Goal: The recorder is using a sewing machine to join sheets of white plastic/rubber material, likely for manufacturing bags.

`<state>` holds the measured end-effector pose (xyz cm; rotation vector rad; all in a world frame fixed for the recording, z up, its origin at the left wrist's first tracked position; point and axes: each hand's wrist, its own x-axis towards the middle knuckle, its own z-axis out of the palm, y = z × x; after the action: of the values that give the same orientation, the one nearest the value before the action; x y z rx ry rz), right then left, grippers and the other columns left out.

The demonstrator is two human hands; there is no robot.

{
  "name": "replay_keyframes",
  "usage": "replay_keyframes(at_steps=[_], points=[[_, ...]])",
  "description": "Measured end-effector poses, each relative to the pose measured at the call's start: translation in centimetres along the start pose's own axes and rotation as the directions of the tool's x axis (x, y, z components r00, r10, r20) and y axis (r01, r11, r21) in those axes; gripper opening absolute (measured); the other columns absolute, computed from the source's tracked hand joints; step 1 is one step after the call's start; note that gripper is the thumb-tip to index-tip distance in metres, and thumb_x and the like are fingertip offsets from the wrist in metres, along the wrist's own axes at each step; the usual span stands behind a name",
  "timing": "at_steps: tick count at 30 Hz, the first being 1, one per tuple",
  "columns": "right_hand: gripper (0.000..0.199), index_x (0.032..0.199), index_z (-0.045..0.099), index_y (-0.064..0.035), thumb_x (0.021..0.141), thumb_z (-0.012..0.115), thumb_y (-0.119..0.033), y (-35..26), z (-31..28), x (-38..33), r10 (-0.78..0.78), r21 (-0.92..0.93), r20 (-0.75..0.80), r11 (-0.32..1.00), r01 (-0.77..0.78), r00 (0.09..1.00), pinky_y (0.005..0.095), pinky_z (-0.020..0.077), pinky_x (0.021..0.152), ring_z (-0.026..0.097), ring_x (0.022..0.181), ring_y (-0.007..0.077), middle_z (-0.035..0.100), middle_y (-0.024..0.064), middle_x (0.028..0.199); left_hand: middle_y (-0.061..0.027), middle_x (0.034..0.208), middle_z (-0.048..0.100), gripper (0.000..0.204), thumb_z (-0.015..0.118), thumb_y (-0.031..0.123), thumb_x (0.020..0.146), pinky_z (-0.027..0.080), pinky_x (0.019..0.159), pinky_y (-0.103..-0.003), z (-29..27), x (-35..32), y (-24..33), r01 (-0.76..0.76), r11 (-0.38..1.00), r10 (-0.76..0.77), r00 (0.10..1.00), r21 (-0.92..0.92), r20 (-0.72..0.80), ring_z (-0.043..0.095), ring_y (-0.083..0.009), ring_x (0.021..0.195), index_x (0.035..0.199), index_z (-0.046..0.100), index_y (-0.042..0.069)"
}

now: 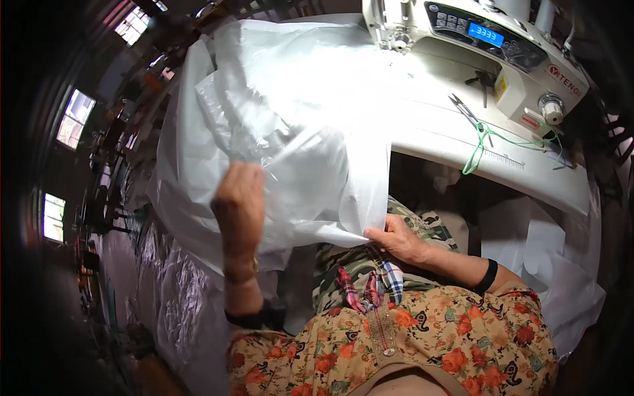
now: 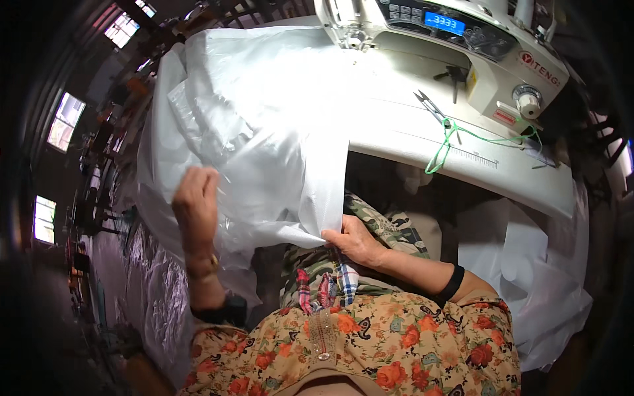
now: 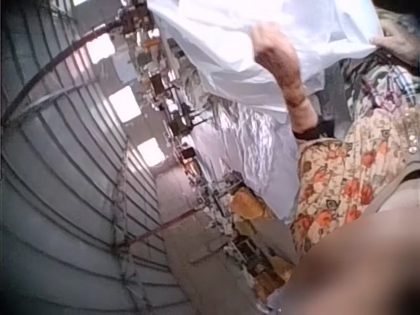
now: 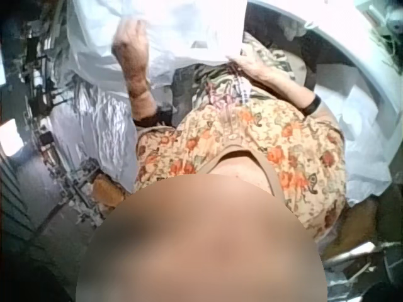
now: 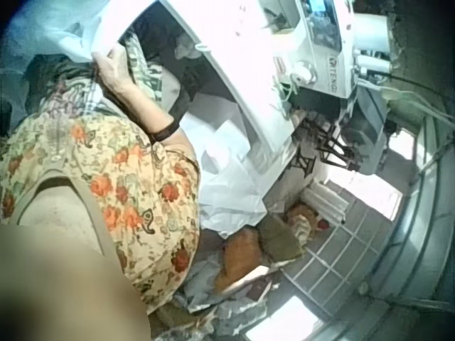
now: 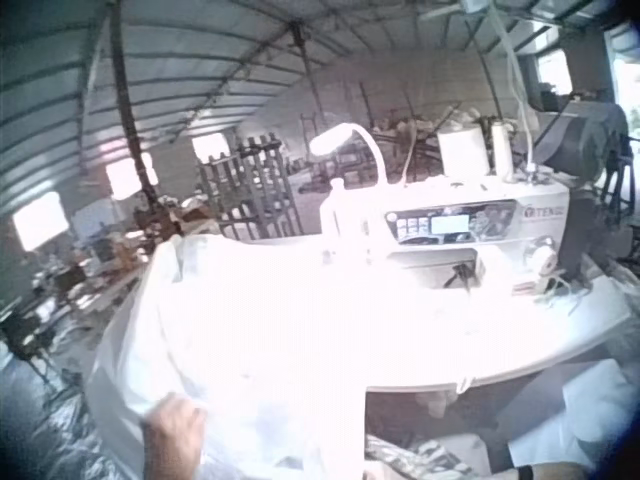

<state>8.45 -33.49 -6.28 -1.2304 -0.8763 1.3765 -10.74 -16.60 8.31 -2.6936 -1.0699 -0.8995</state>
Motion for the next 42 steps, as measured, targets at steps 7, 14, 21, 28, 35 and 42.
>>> replay_keyframes(at_steps=[7, 14, 21, 28, 35, 42], points=[[0.029, 0.105, 0.063, 0.0069, 0.09, 0.06, -0.019, 1.0, 0.8, -0.3, -0.057, -0.019, -0.033, 0.998, 0.056, 0.998, 0.0268, 0.0484, 0.071, 0.058, 0.08, 0.0099, 0.065, 0.0063, 0.09, -0.0135, 0.074, 0.054, 0.004, 0.063, 0.0, 0.083, 0.045, 0.062, -0.038, -0.8, 0.2, 4.6, -0.323, 0.883, 0.366, 0.928, -0.341, 0.068, 0.056, -0.0313, 0.069, 0.083, 0.058, 0.0], [0.024, 0.092, 0.062, 0.0058, 0.091, 0.058, -0.017, -2.2, 2.2, -2.4, -0.165, -0.148, -0.105, 0.978, 0.149, 0.981, 0.0277, 0.0454, 0.059, 0.054, 0.066, 0.0078, 0.061, 0.0039, 0.071, -0.0149, 0.075, 0.053, 0.008, 0.06, 0.002, 0.085, 0.043, 0.063, -0.042, 4.6, -5.2, 6.5, 0.012, 0.723, 0.347, 0.859, -0.69, 0.378, 0.055, -0.0338, 0.072, 0.083, 0.053, 0.0], [0.023, 0.088, 0.062, 0.003, 0.091, 0.059, -0.019, -0.5, 2.6, -2.2, -0.288, -0.333, -0.128, 0.914, 0.232, 0.949, 0.0364, 0.0452, 0.056, 0.06, 0.06, 0.0253, 0.06, 0.0173, 0.068, -0.0133, 0.073, 0.052, 0.01, 0.062, 0.0, 0.085, 0.042, 0.058, -0.035, 5.7, -6.3, 6.8, 0.036, 0.672, 0.321, 0.886, -0.74, 0.335, 0.052, -0.0297, 0.064, 0.095, 0.06, -0.001], [0.017, 0.075, 0.054, -0.0027, 0.085, 0.062, -0.014, -1.2, 3.4, -2.0, -0.532, -0.613, 0.073, 0.643, 0.459, 0.844, 0.0408, 0.0425, 0.067, 0.057, 0.066, 0.0316, 0.056, 0.014, 0.066, -0.0129, 0.073, 0.05, 0.007, 0.057, 0.005, 0.092, 0.04, 0.057, -0.033, 7.0, -6.6, 6.4, 0.162, 0.653, 0.246, 0.879, -0.74, 0.409, 0.049, -0.0262, 0.061, 0.089, 0.058, -0.002], [0.013, 0.085, 0.056, -0.0056, 0.075, 0.064, -0.007, -2.1, 3.1, 0.9, -0.592, -0.655, 0.474, 0.258, 0.71, 0.652, 0.0375, 0.0442, 0.064, 0.06, 0.068, 0.0262, 0.06, 0.0083, 0.075, -0.0054, 0.063, 0.05, 0.026, 0.065, 0.021, 0.09, 0.038, 0.053, -0.029, 6.3, -5.8, 4.1, 0.571, 0.475, 0.105, 0.719, -0.67, 0.687, 0.044, -0.0075, 0.061, 0.08, 0.057, -0.002], [0.022, 0.108, 0.057, 0.0006, 0.09, 0.059, -0.013, -2.9, 2.0, 9.9, -0.527, -0.472, -0.284, 0.804, 0.362, 0.801, 0.0333, 0.0515, 0.078, 0.065, 0.09, 0.0193, 0.067, 0.0121, 0.098, -0.0134, 0.075, 0.058, 0.011, 0.058, 0.005, 0.083, 0.045, 0.063, -0.041, -0.3, -1.3, 1.4, -0.056, 0.908, 0.118, 0.985, -0.415, 0.125, 0.058, -0.0331, 0.07, 0.092, 0.062, 0.002]])
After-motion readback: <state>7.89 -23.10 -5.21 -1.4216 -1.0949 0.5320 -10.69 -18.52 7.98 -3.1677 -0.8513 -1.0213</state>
